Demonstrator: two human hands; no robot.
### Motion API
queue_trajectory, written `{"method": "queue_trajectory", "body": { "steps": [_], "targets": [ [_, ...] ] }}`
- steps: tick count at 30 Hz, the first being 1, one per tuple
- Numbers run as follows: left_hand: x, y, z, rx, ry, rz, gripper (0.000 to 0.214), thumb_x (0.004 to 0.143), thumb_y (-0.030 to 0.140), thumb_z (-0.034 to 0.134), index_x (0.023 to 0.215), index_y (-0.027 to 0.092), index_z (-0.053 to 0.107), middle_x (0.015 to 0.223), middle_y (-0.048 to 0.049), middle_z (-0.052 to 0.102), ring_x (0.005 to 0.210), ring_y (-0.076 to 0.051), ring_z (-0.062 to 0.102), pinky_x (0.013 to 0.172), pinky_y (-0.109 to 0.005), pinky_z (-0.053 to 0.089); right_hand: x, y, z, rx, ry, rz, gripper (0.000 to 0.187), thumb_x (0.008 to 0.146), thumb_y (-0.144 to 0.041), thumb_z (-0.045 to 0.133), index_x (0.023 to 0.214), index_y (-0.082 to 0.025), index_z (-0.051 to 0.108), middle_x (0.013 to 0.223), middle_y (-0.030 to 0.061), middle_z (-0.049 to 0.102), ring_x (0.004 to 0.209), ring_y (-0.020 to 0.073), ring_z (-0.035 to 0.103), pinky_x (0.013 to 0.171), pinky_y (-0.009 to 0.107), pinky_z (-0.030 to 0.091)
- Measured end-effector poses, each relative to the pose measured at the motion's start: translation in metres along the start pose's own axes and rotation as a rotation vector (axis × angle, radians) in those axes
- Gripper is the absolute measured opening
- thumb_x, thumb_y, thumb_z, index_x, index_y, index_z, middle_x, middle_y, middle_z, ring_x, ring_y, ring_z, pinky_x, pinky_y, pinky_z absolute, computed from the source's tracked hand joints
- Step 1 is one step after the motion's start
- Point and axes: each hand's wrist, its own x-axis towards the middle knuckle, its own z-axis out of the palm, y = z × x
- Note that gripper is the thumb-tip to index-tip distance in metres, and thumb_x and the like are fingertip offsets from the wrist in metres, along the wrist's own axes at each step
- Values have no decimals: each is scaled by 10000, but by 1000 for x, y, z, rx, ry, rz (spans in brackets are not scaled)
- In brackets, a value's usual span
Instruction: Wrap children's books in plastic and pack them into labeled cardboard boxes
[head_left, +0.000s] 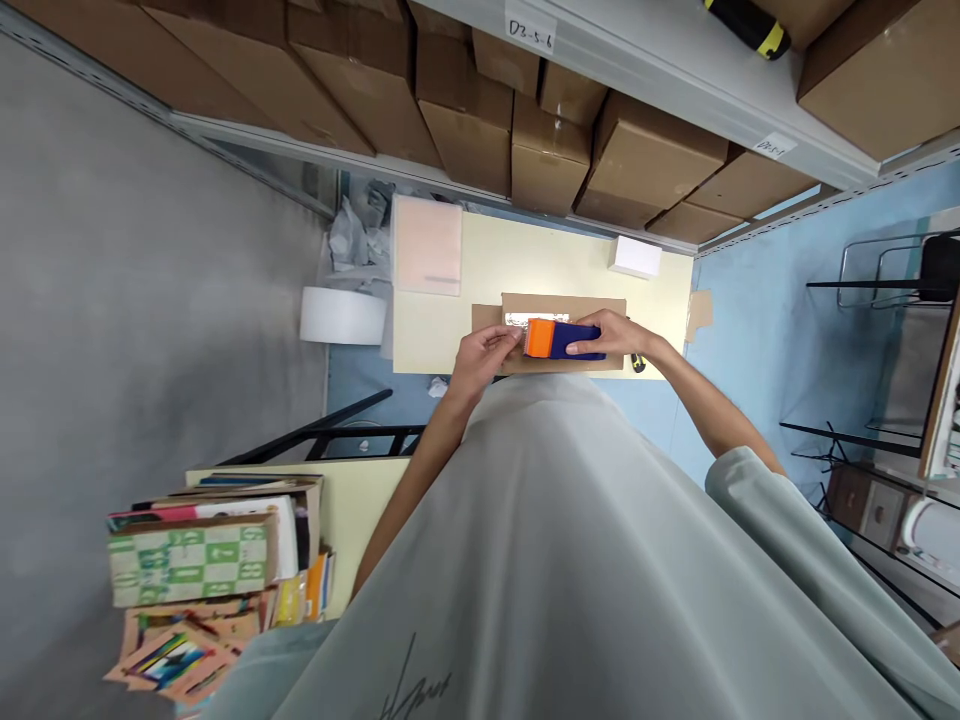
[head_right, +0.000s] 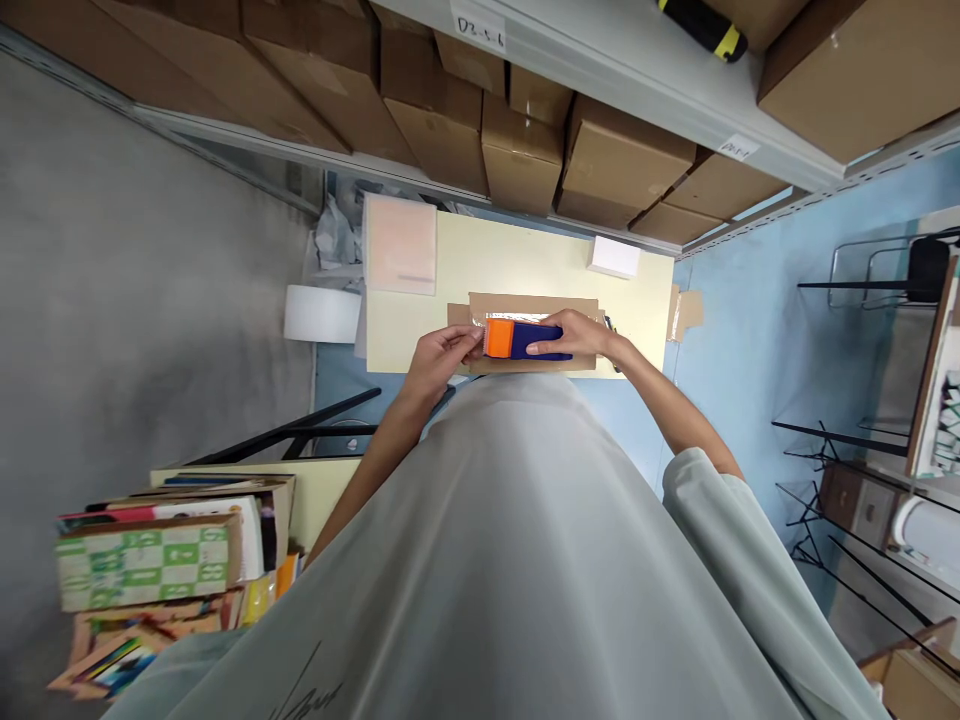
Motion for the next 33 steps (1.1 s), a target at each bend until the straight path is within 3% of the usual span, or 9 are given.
{"method": "queue_trajectory", "body": {
  "steps": [2, 6, 9, 16, 21, 33],
  "targets": [
    [0, 1, 0, 10, 12, 2, 663, 708, 756, 962, 1005, 170, 870, 1007, -130, 858, 853, -224, 743, 745, -326, 581, 0, 0, -1, 10, -6, 3, 667, 827, -821, 833, 1018, -182, 815, 843, -2, 686, 788, 182, 588, 730, 294, 437],
    [-3, 5, 0, 57, 13, -2, 714, 846, 873, 790, 1002, 182, 877, 1006, -126, 859, 738, -191, 693, 638, -303, 515, 0, -3, -2, 17, -8, 2, 662, 815, -828, 837, 994, -192, 810, 830, -2, 694, 777, 185, 601, 707, 294, 428],
    [-5, 6, 0, 84, -19, 13, 732, 798, 888, 828, 983, 181, 870, 886, -96, 819, 737, -200, 689, 620, -300, 493, 1, -7, -3, 3, -18, 5, 662, 810, -836, 833, 962, -192, 807, 793, -8, 675, 754, 180, 585, 690, 297, 418],
    [-6, -1, -2, 49, -29, -8, 694, 696, 782, 956, 1034, 181, 878, 824, -78, 796, 697, -193, 680, 608, -306, 522, 1, -15, -4, -28, -21, 4, 663, 786, -844, 847, 921, -197, 813, 729, -26, 634, 730, 175, 540, 676, 307, 387],
    [-9, -1, -2, 24, -36, 14, 646, 767, 730, 926, 1070, 162, 866, 886, -94, 808, 753, -198, 700, 692, -322, 566, 1, -17, -4, -39, -23, 11, 661, 780, -841, 846, 909, -194, 806, 731, -26, 634, 728, 167, 533, 675, 306, 386],
    [-5, -3, 3, 2, -23, 17, 398, 770, 503, 878, 997, 189, 787, 816, -48, 734, 746, -196, 675, 721, -342, 567, 3, -19, -4, -62, -16, 61, 649, 780, -838, 848, 833, -198, 749, 747, -7, 634, 724, 172, 555, 673, 315, 414]
  ]
}}
